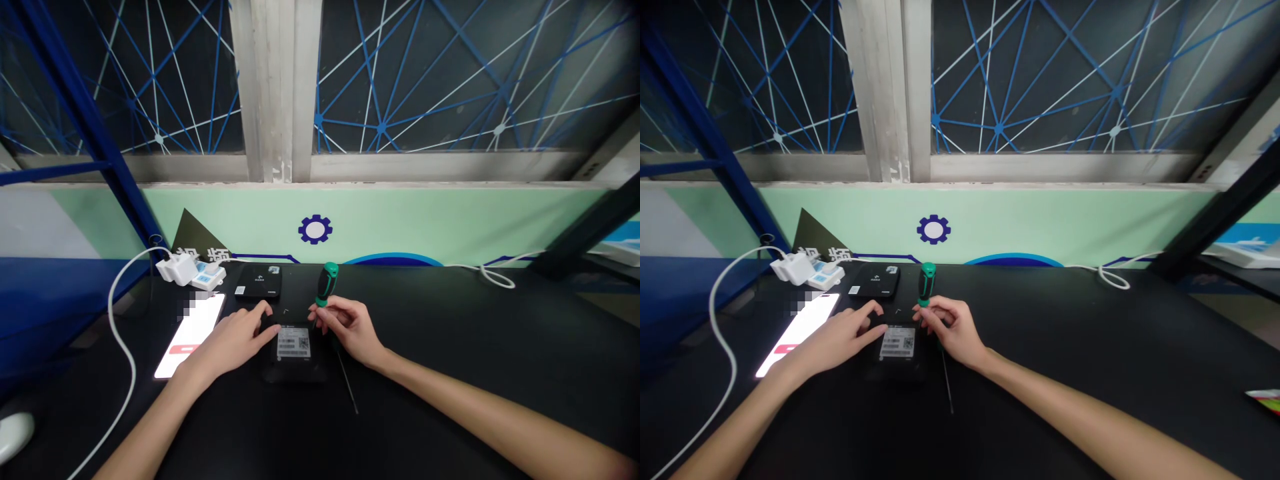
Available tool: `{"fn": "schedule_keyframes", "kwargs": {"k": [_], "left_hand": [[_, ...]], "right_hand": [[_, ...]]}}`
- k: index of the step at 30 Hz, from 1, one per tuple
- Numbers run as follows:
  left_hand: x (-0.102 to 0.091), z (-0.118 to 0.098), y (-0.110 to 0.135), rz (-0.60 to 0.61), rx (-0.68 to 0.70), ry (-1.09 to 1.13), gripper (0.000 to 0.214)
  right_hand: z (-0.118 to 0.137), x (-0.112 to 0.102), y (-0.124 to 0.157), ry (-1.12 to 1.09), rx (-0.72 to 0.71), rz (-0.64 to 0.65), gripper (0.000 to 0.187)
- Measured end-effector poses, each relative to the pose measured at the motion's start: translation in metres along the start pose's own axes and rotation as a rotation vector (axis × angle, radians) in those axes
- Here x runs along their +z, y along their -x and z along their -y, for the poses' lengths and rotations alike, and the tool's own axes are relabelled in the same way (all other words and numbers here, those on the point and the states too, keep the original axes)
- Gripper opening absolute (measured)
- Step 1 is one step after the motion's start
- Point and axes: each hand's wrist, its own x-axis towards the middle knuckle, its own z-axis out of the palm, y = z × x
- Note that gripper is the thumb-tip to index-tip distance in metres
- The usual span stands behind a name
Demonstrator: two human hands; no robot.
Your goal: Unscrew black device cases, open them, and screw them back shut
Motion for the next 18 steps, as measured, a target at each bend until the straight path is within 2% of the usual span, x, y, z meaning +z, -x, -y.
{"fn": "schedule_keyframes", "kwargs": {"k": [12, 18], "left_hand": [[0.0007, 0.0016, -0.0008, -0.003, 0.002, 0.008, 0.038], [0.0003, 0.0013, 0.0008, 0.014, -0.004, 0.014, 0.04]], "right_hand": [[0.0044, -0.0003, 0.0009, -0.016, -0.034, -0.061, 0.024], [0.0031, -0.0003, -0.001, -0.062, -0.061, -0.161, 0.026]]}}
